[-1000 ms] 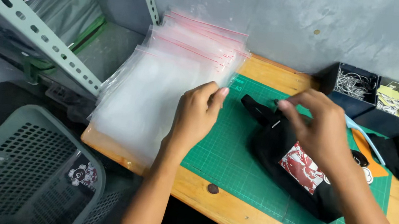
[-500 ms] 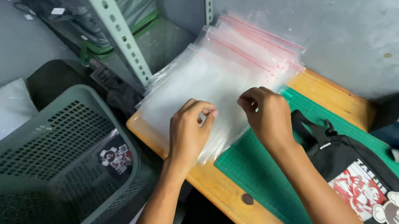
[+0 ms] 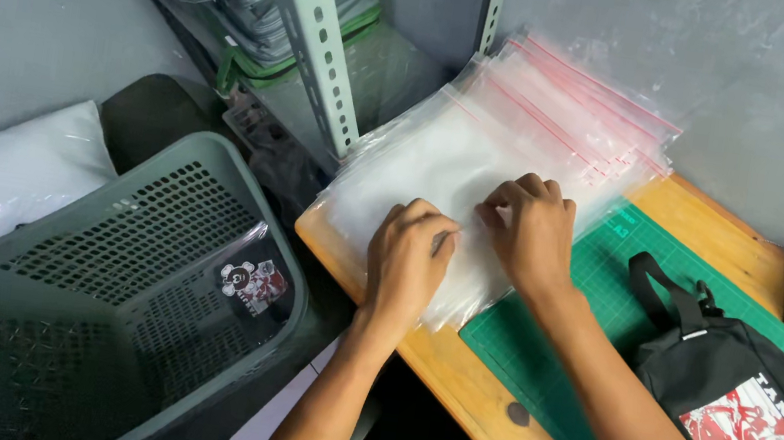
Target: The person attaches a small bear-shaped charm to a black bag using a metal clasp. They then attach a long black strap to the bag, adjusting its length and securing it. Finally, the person places the completed bag into a clear plastic zip-lock bag and seals it.
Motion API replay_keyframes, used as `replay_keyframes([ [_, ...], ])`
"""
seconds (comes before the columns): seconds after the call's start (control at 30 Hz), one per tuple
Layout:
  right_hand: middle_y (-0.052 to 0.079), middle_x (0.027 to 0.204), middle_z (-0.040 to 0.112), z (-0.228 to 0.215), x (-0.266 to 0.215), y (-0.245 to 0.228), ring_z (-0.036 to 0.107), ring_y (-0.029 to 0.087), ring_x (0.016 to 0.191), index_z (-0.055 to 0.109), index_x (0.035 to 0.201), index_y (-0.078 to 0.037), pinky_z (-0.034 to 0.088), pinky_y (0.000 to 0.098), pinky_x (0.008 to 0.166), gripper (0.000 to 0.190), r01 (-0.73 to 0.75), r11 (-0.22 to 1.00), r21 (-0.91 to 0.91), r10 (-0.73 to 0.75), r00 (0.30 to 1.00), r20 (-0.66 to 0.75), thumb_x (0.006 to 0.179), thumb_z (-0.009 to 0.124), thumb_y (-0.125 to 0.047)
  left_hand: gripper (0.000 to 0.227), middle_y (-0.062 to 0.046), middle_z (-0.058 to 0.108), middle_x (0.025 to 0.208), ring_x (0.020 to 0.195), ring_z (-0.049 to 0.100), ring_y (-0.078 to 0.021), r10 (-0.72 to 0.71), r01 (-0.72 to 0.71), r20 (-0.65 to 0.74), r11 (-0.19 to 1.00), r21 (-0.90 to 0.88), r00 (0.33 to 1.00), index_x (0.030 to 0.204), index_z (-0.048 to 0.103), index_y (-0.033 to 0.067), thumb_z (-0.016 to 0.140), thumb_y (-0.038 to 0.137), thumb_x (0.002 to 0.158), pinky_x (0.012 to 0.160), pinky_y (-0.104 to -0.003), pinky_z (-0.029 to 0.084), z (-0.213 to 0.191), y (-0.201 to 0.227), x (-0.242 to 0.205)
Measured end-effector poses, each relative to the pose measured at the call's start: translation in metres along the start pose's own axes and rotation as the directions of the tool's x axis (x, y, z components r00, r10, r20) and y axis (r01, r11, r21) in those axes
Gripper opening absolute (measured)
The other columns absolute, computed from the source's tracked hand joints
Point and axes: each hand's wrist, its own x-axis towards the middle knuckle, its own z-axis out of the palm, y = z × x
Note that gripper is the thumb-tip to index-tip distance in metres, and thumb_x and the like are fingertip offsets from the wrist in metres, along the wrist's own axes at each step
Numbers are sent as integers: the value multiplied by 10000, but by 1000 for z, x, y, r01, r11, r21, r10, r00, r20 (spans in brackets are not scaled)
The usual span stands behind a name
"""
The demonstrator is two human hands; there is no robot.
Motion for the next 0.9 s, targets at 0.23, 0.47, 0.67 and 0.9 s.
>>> replay_keyframes([
  [0.23,216,1161,778,-34,13,55,818,413,991,825,1310,-58,648,528,821,275,-64,971,229,122,960,-251,1184,785,-300,68,70,756,1232,1115,737,-239,268,-289,-185,952,-100,946,1156,776,225,722,209,1119,927,-399,556,-34,37,-1],
  [0.47,258,1031,762,-88,-12,95,788,296,808,770,1367,75,680,359,677,489,-531,498,686,453,834,316,1048,835,-290,124,-33,817,1298,1117,771,-302,581,-633,-250,717,-292,774,1141,771,133,653,117,1173,1017,-408,593,-23,69,-2],
  [0.67,193,729,703,-106,-58,111,706,246,624,871,1183,34,604,337,550,319,-550,644,531,404,834,375,919,872,-145,137,-87,815,1291,1123,780,-344,697,-737,-251,597,-317,672,1147,796,98,667,51,1150,1027,-454,625,-8,94,0],
  [0.9,215,743,743,-201,-112,80,792,299,603,804,1070,82,702,420,626,185,-457,406,791,640,761,112,1005,815,-92,448,-149,708,1405,1330,609,-435,628,-632,-106,775,-6,771,1317,774,77,812,-50,889,1067,-596,499,-8,134,25],
])
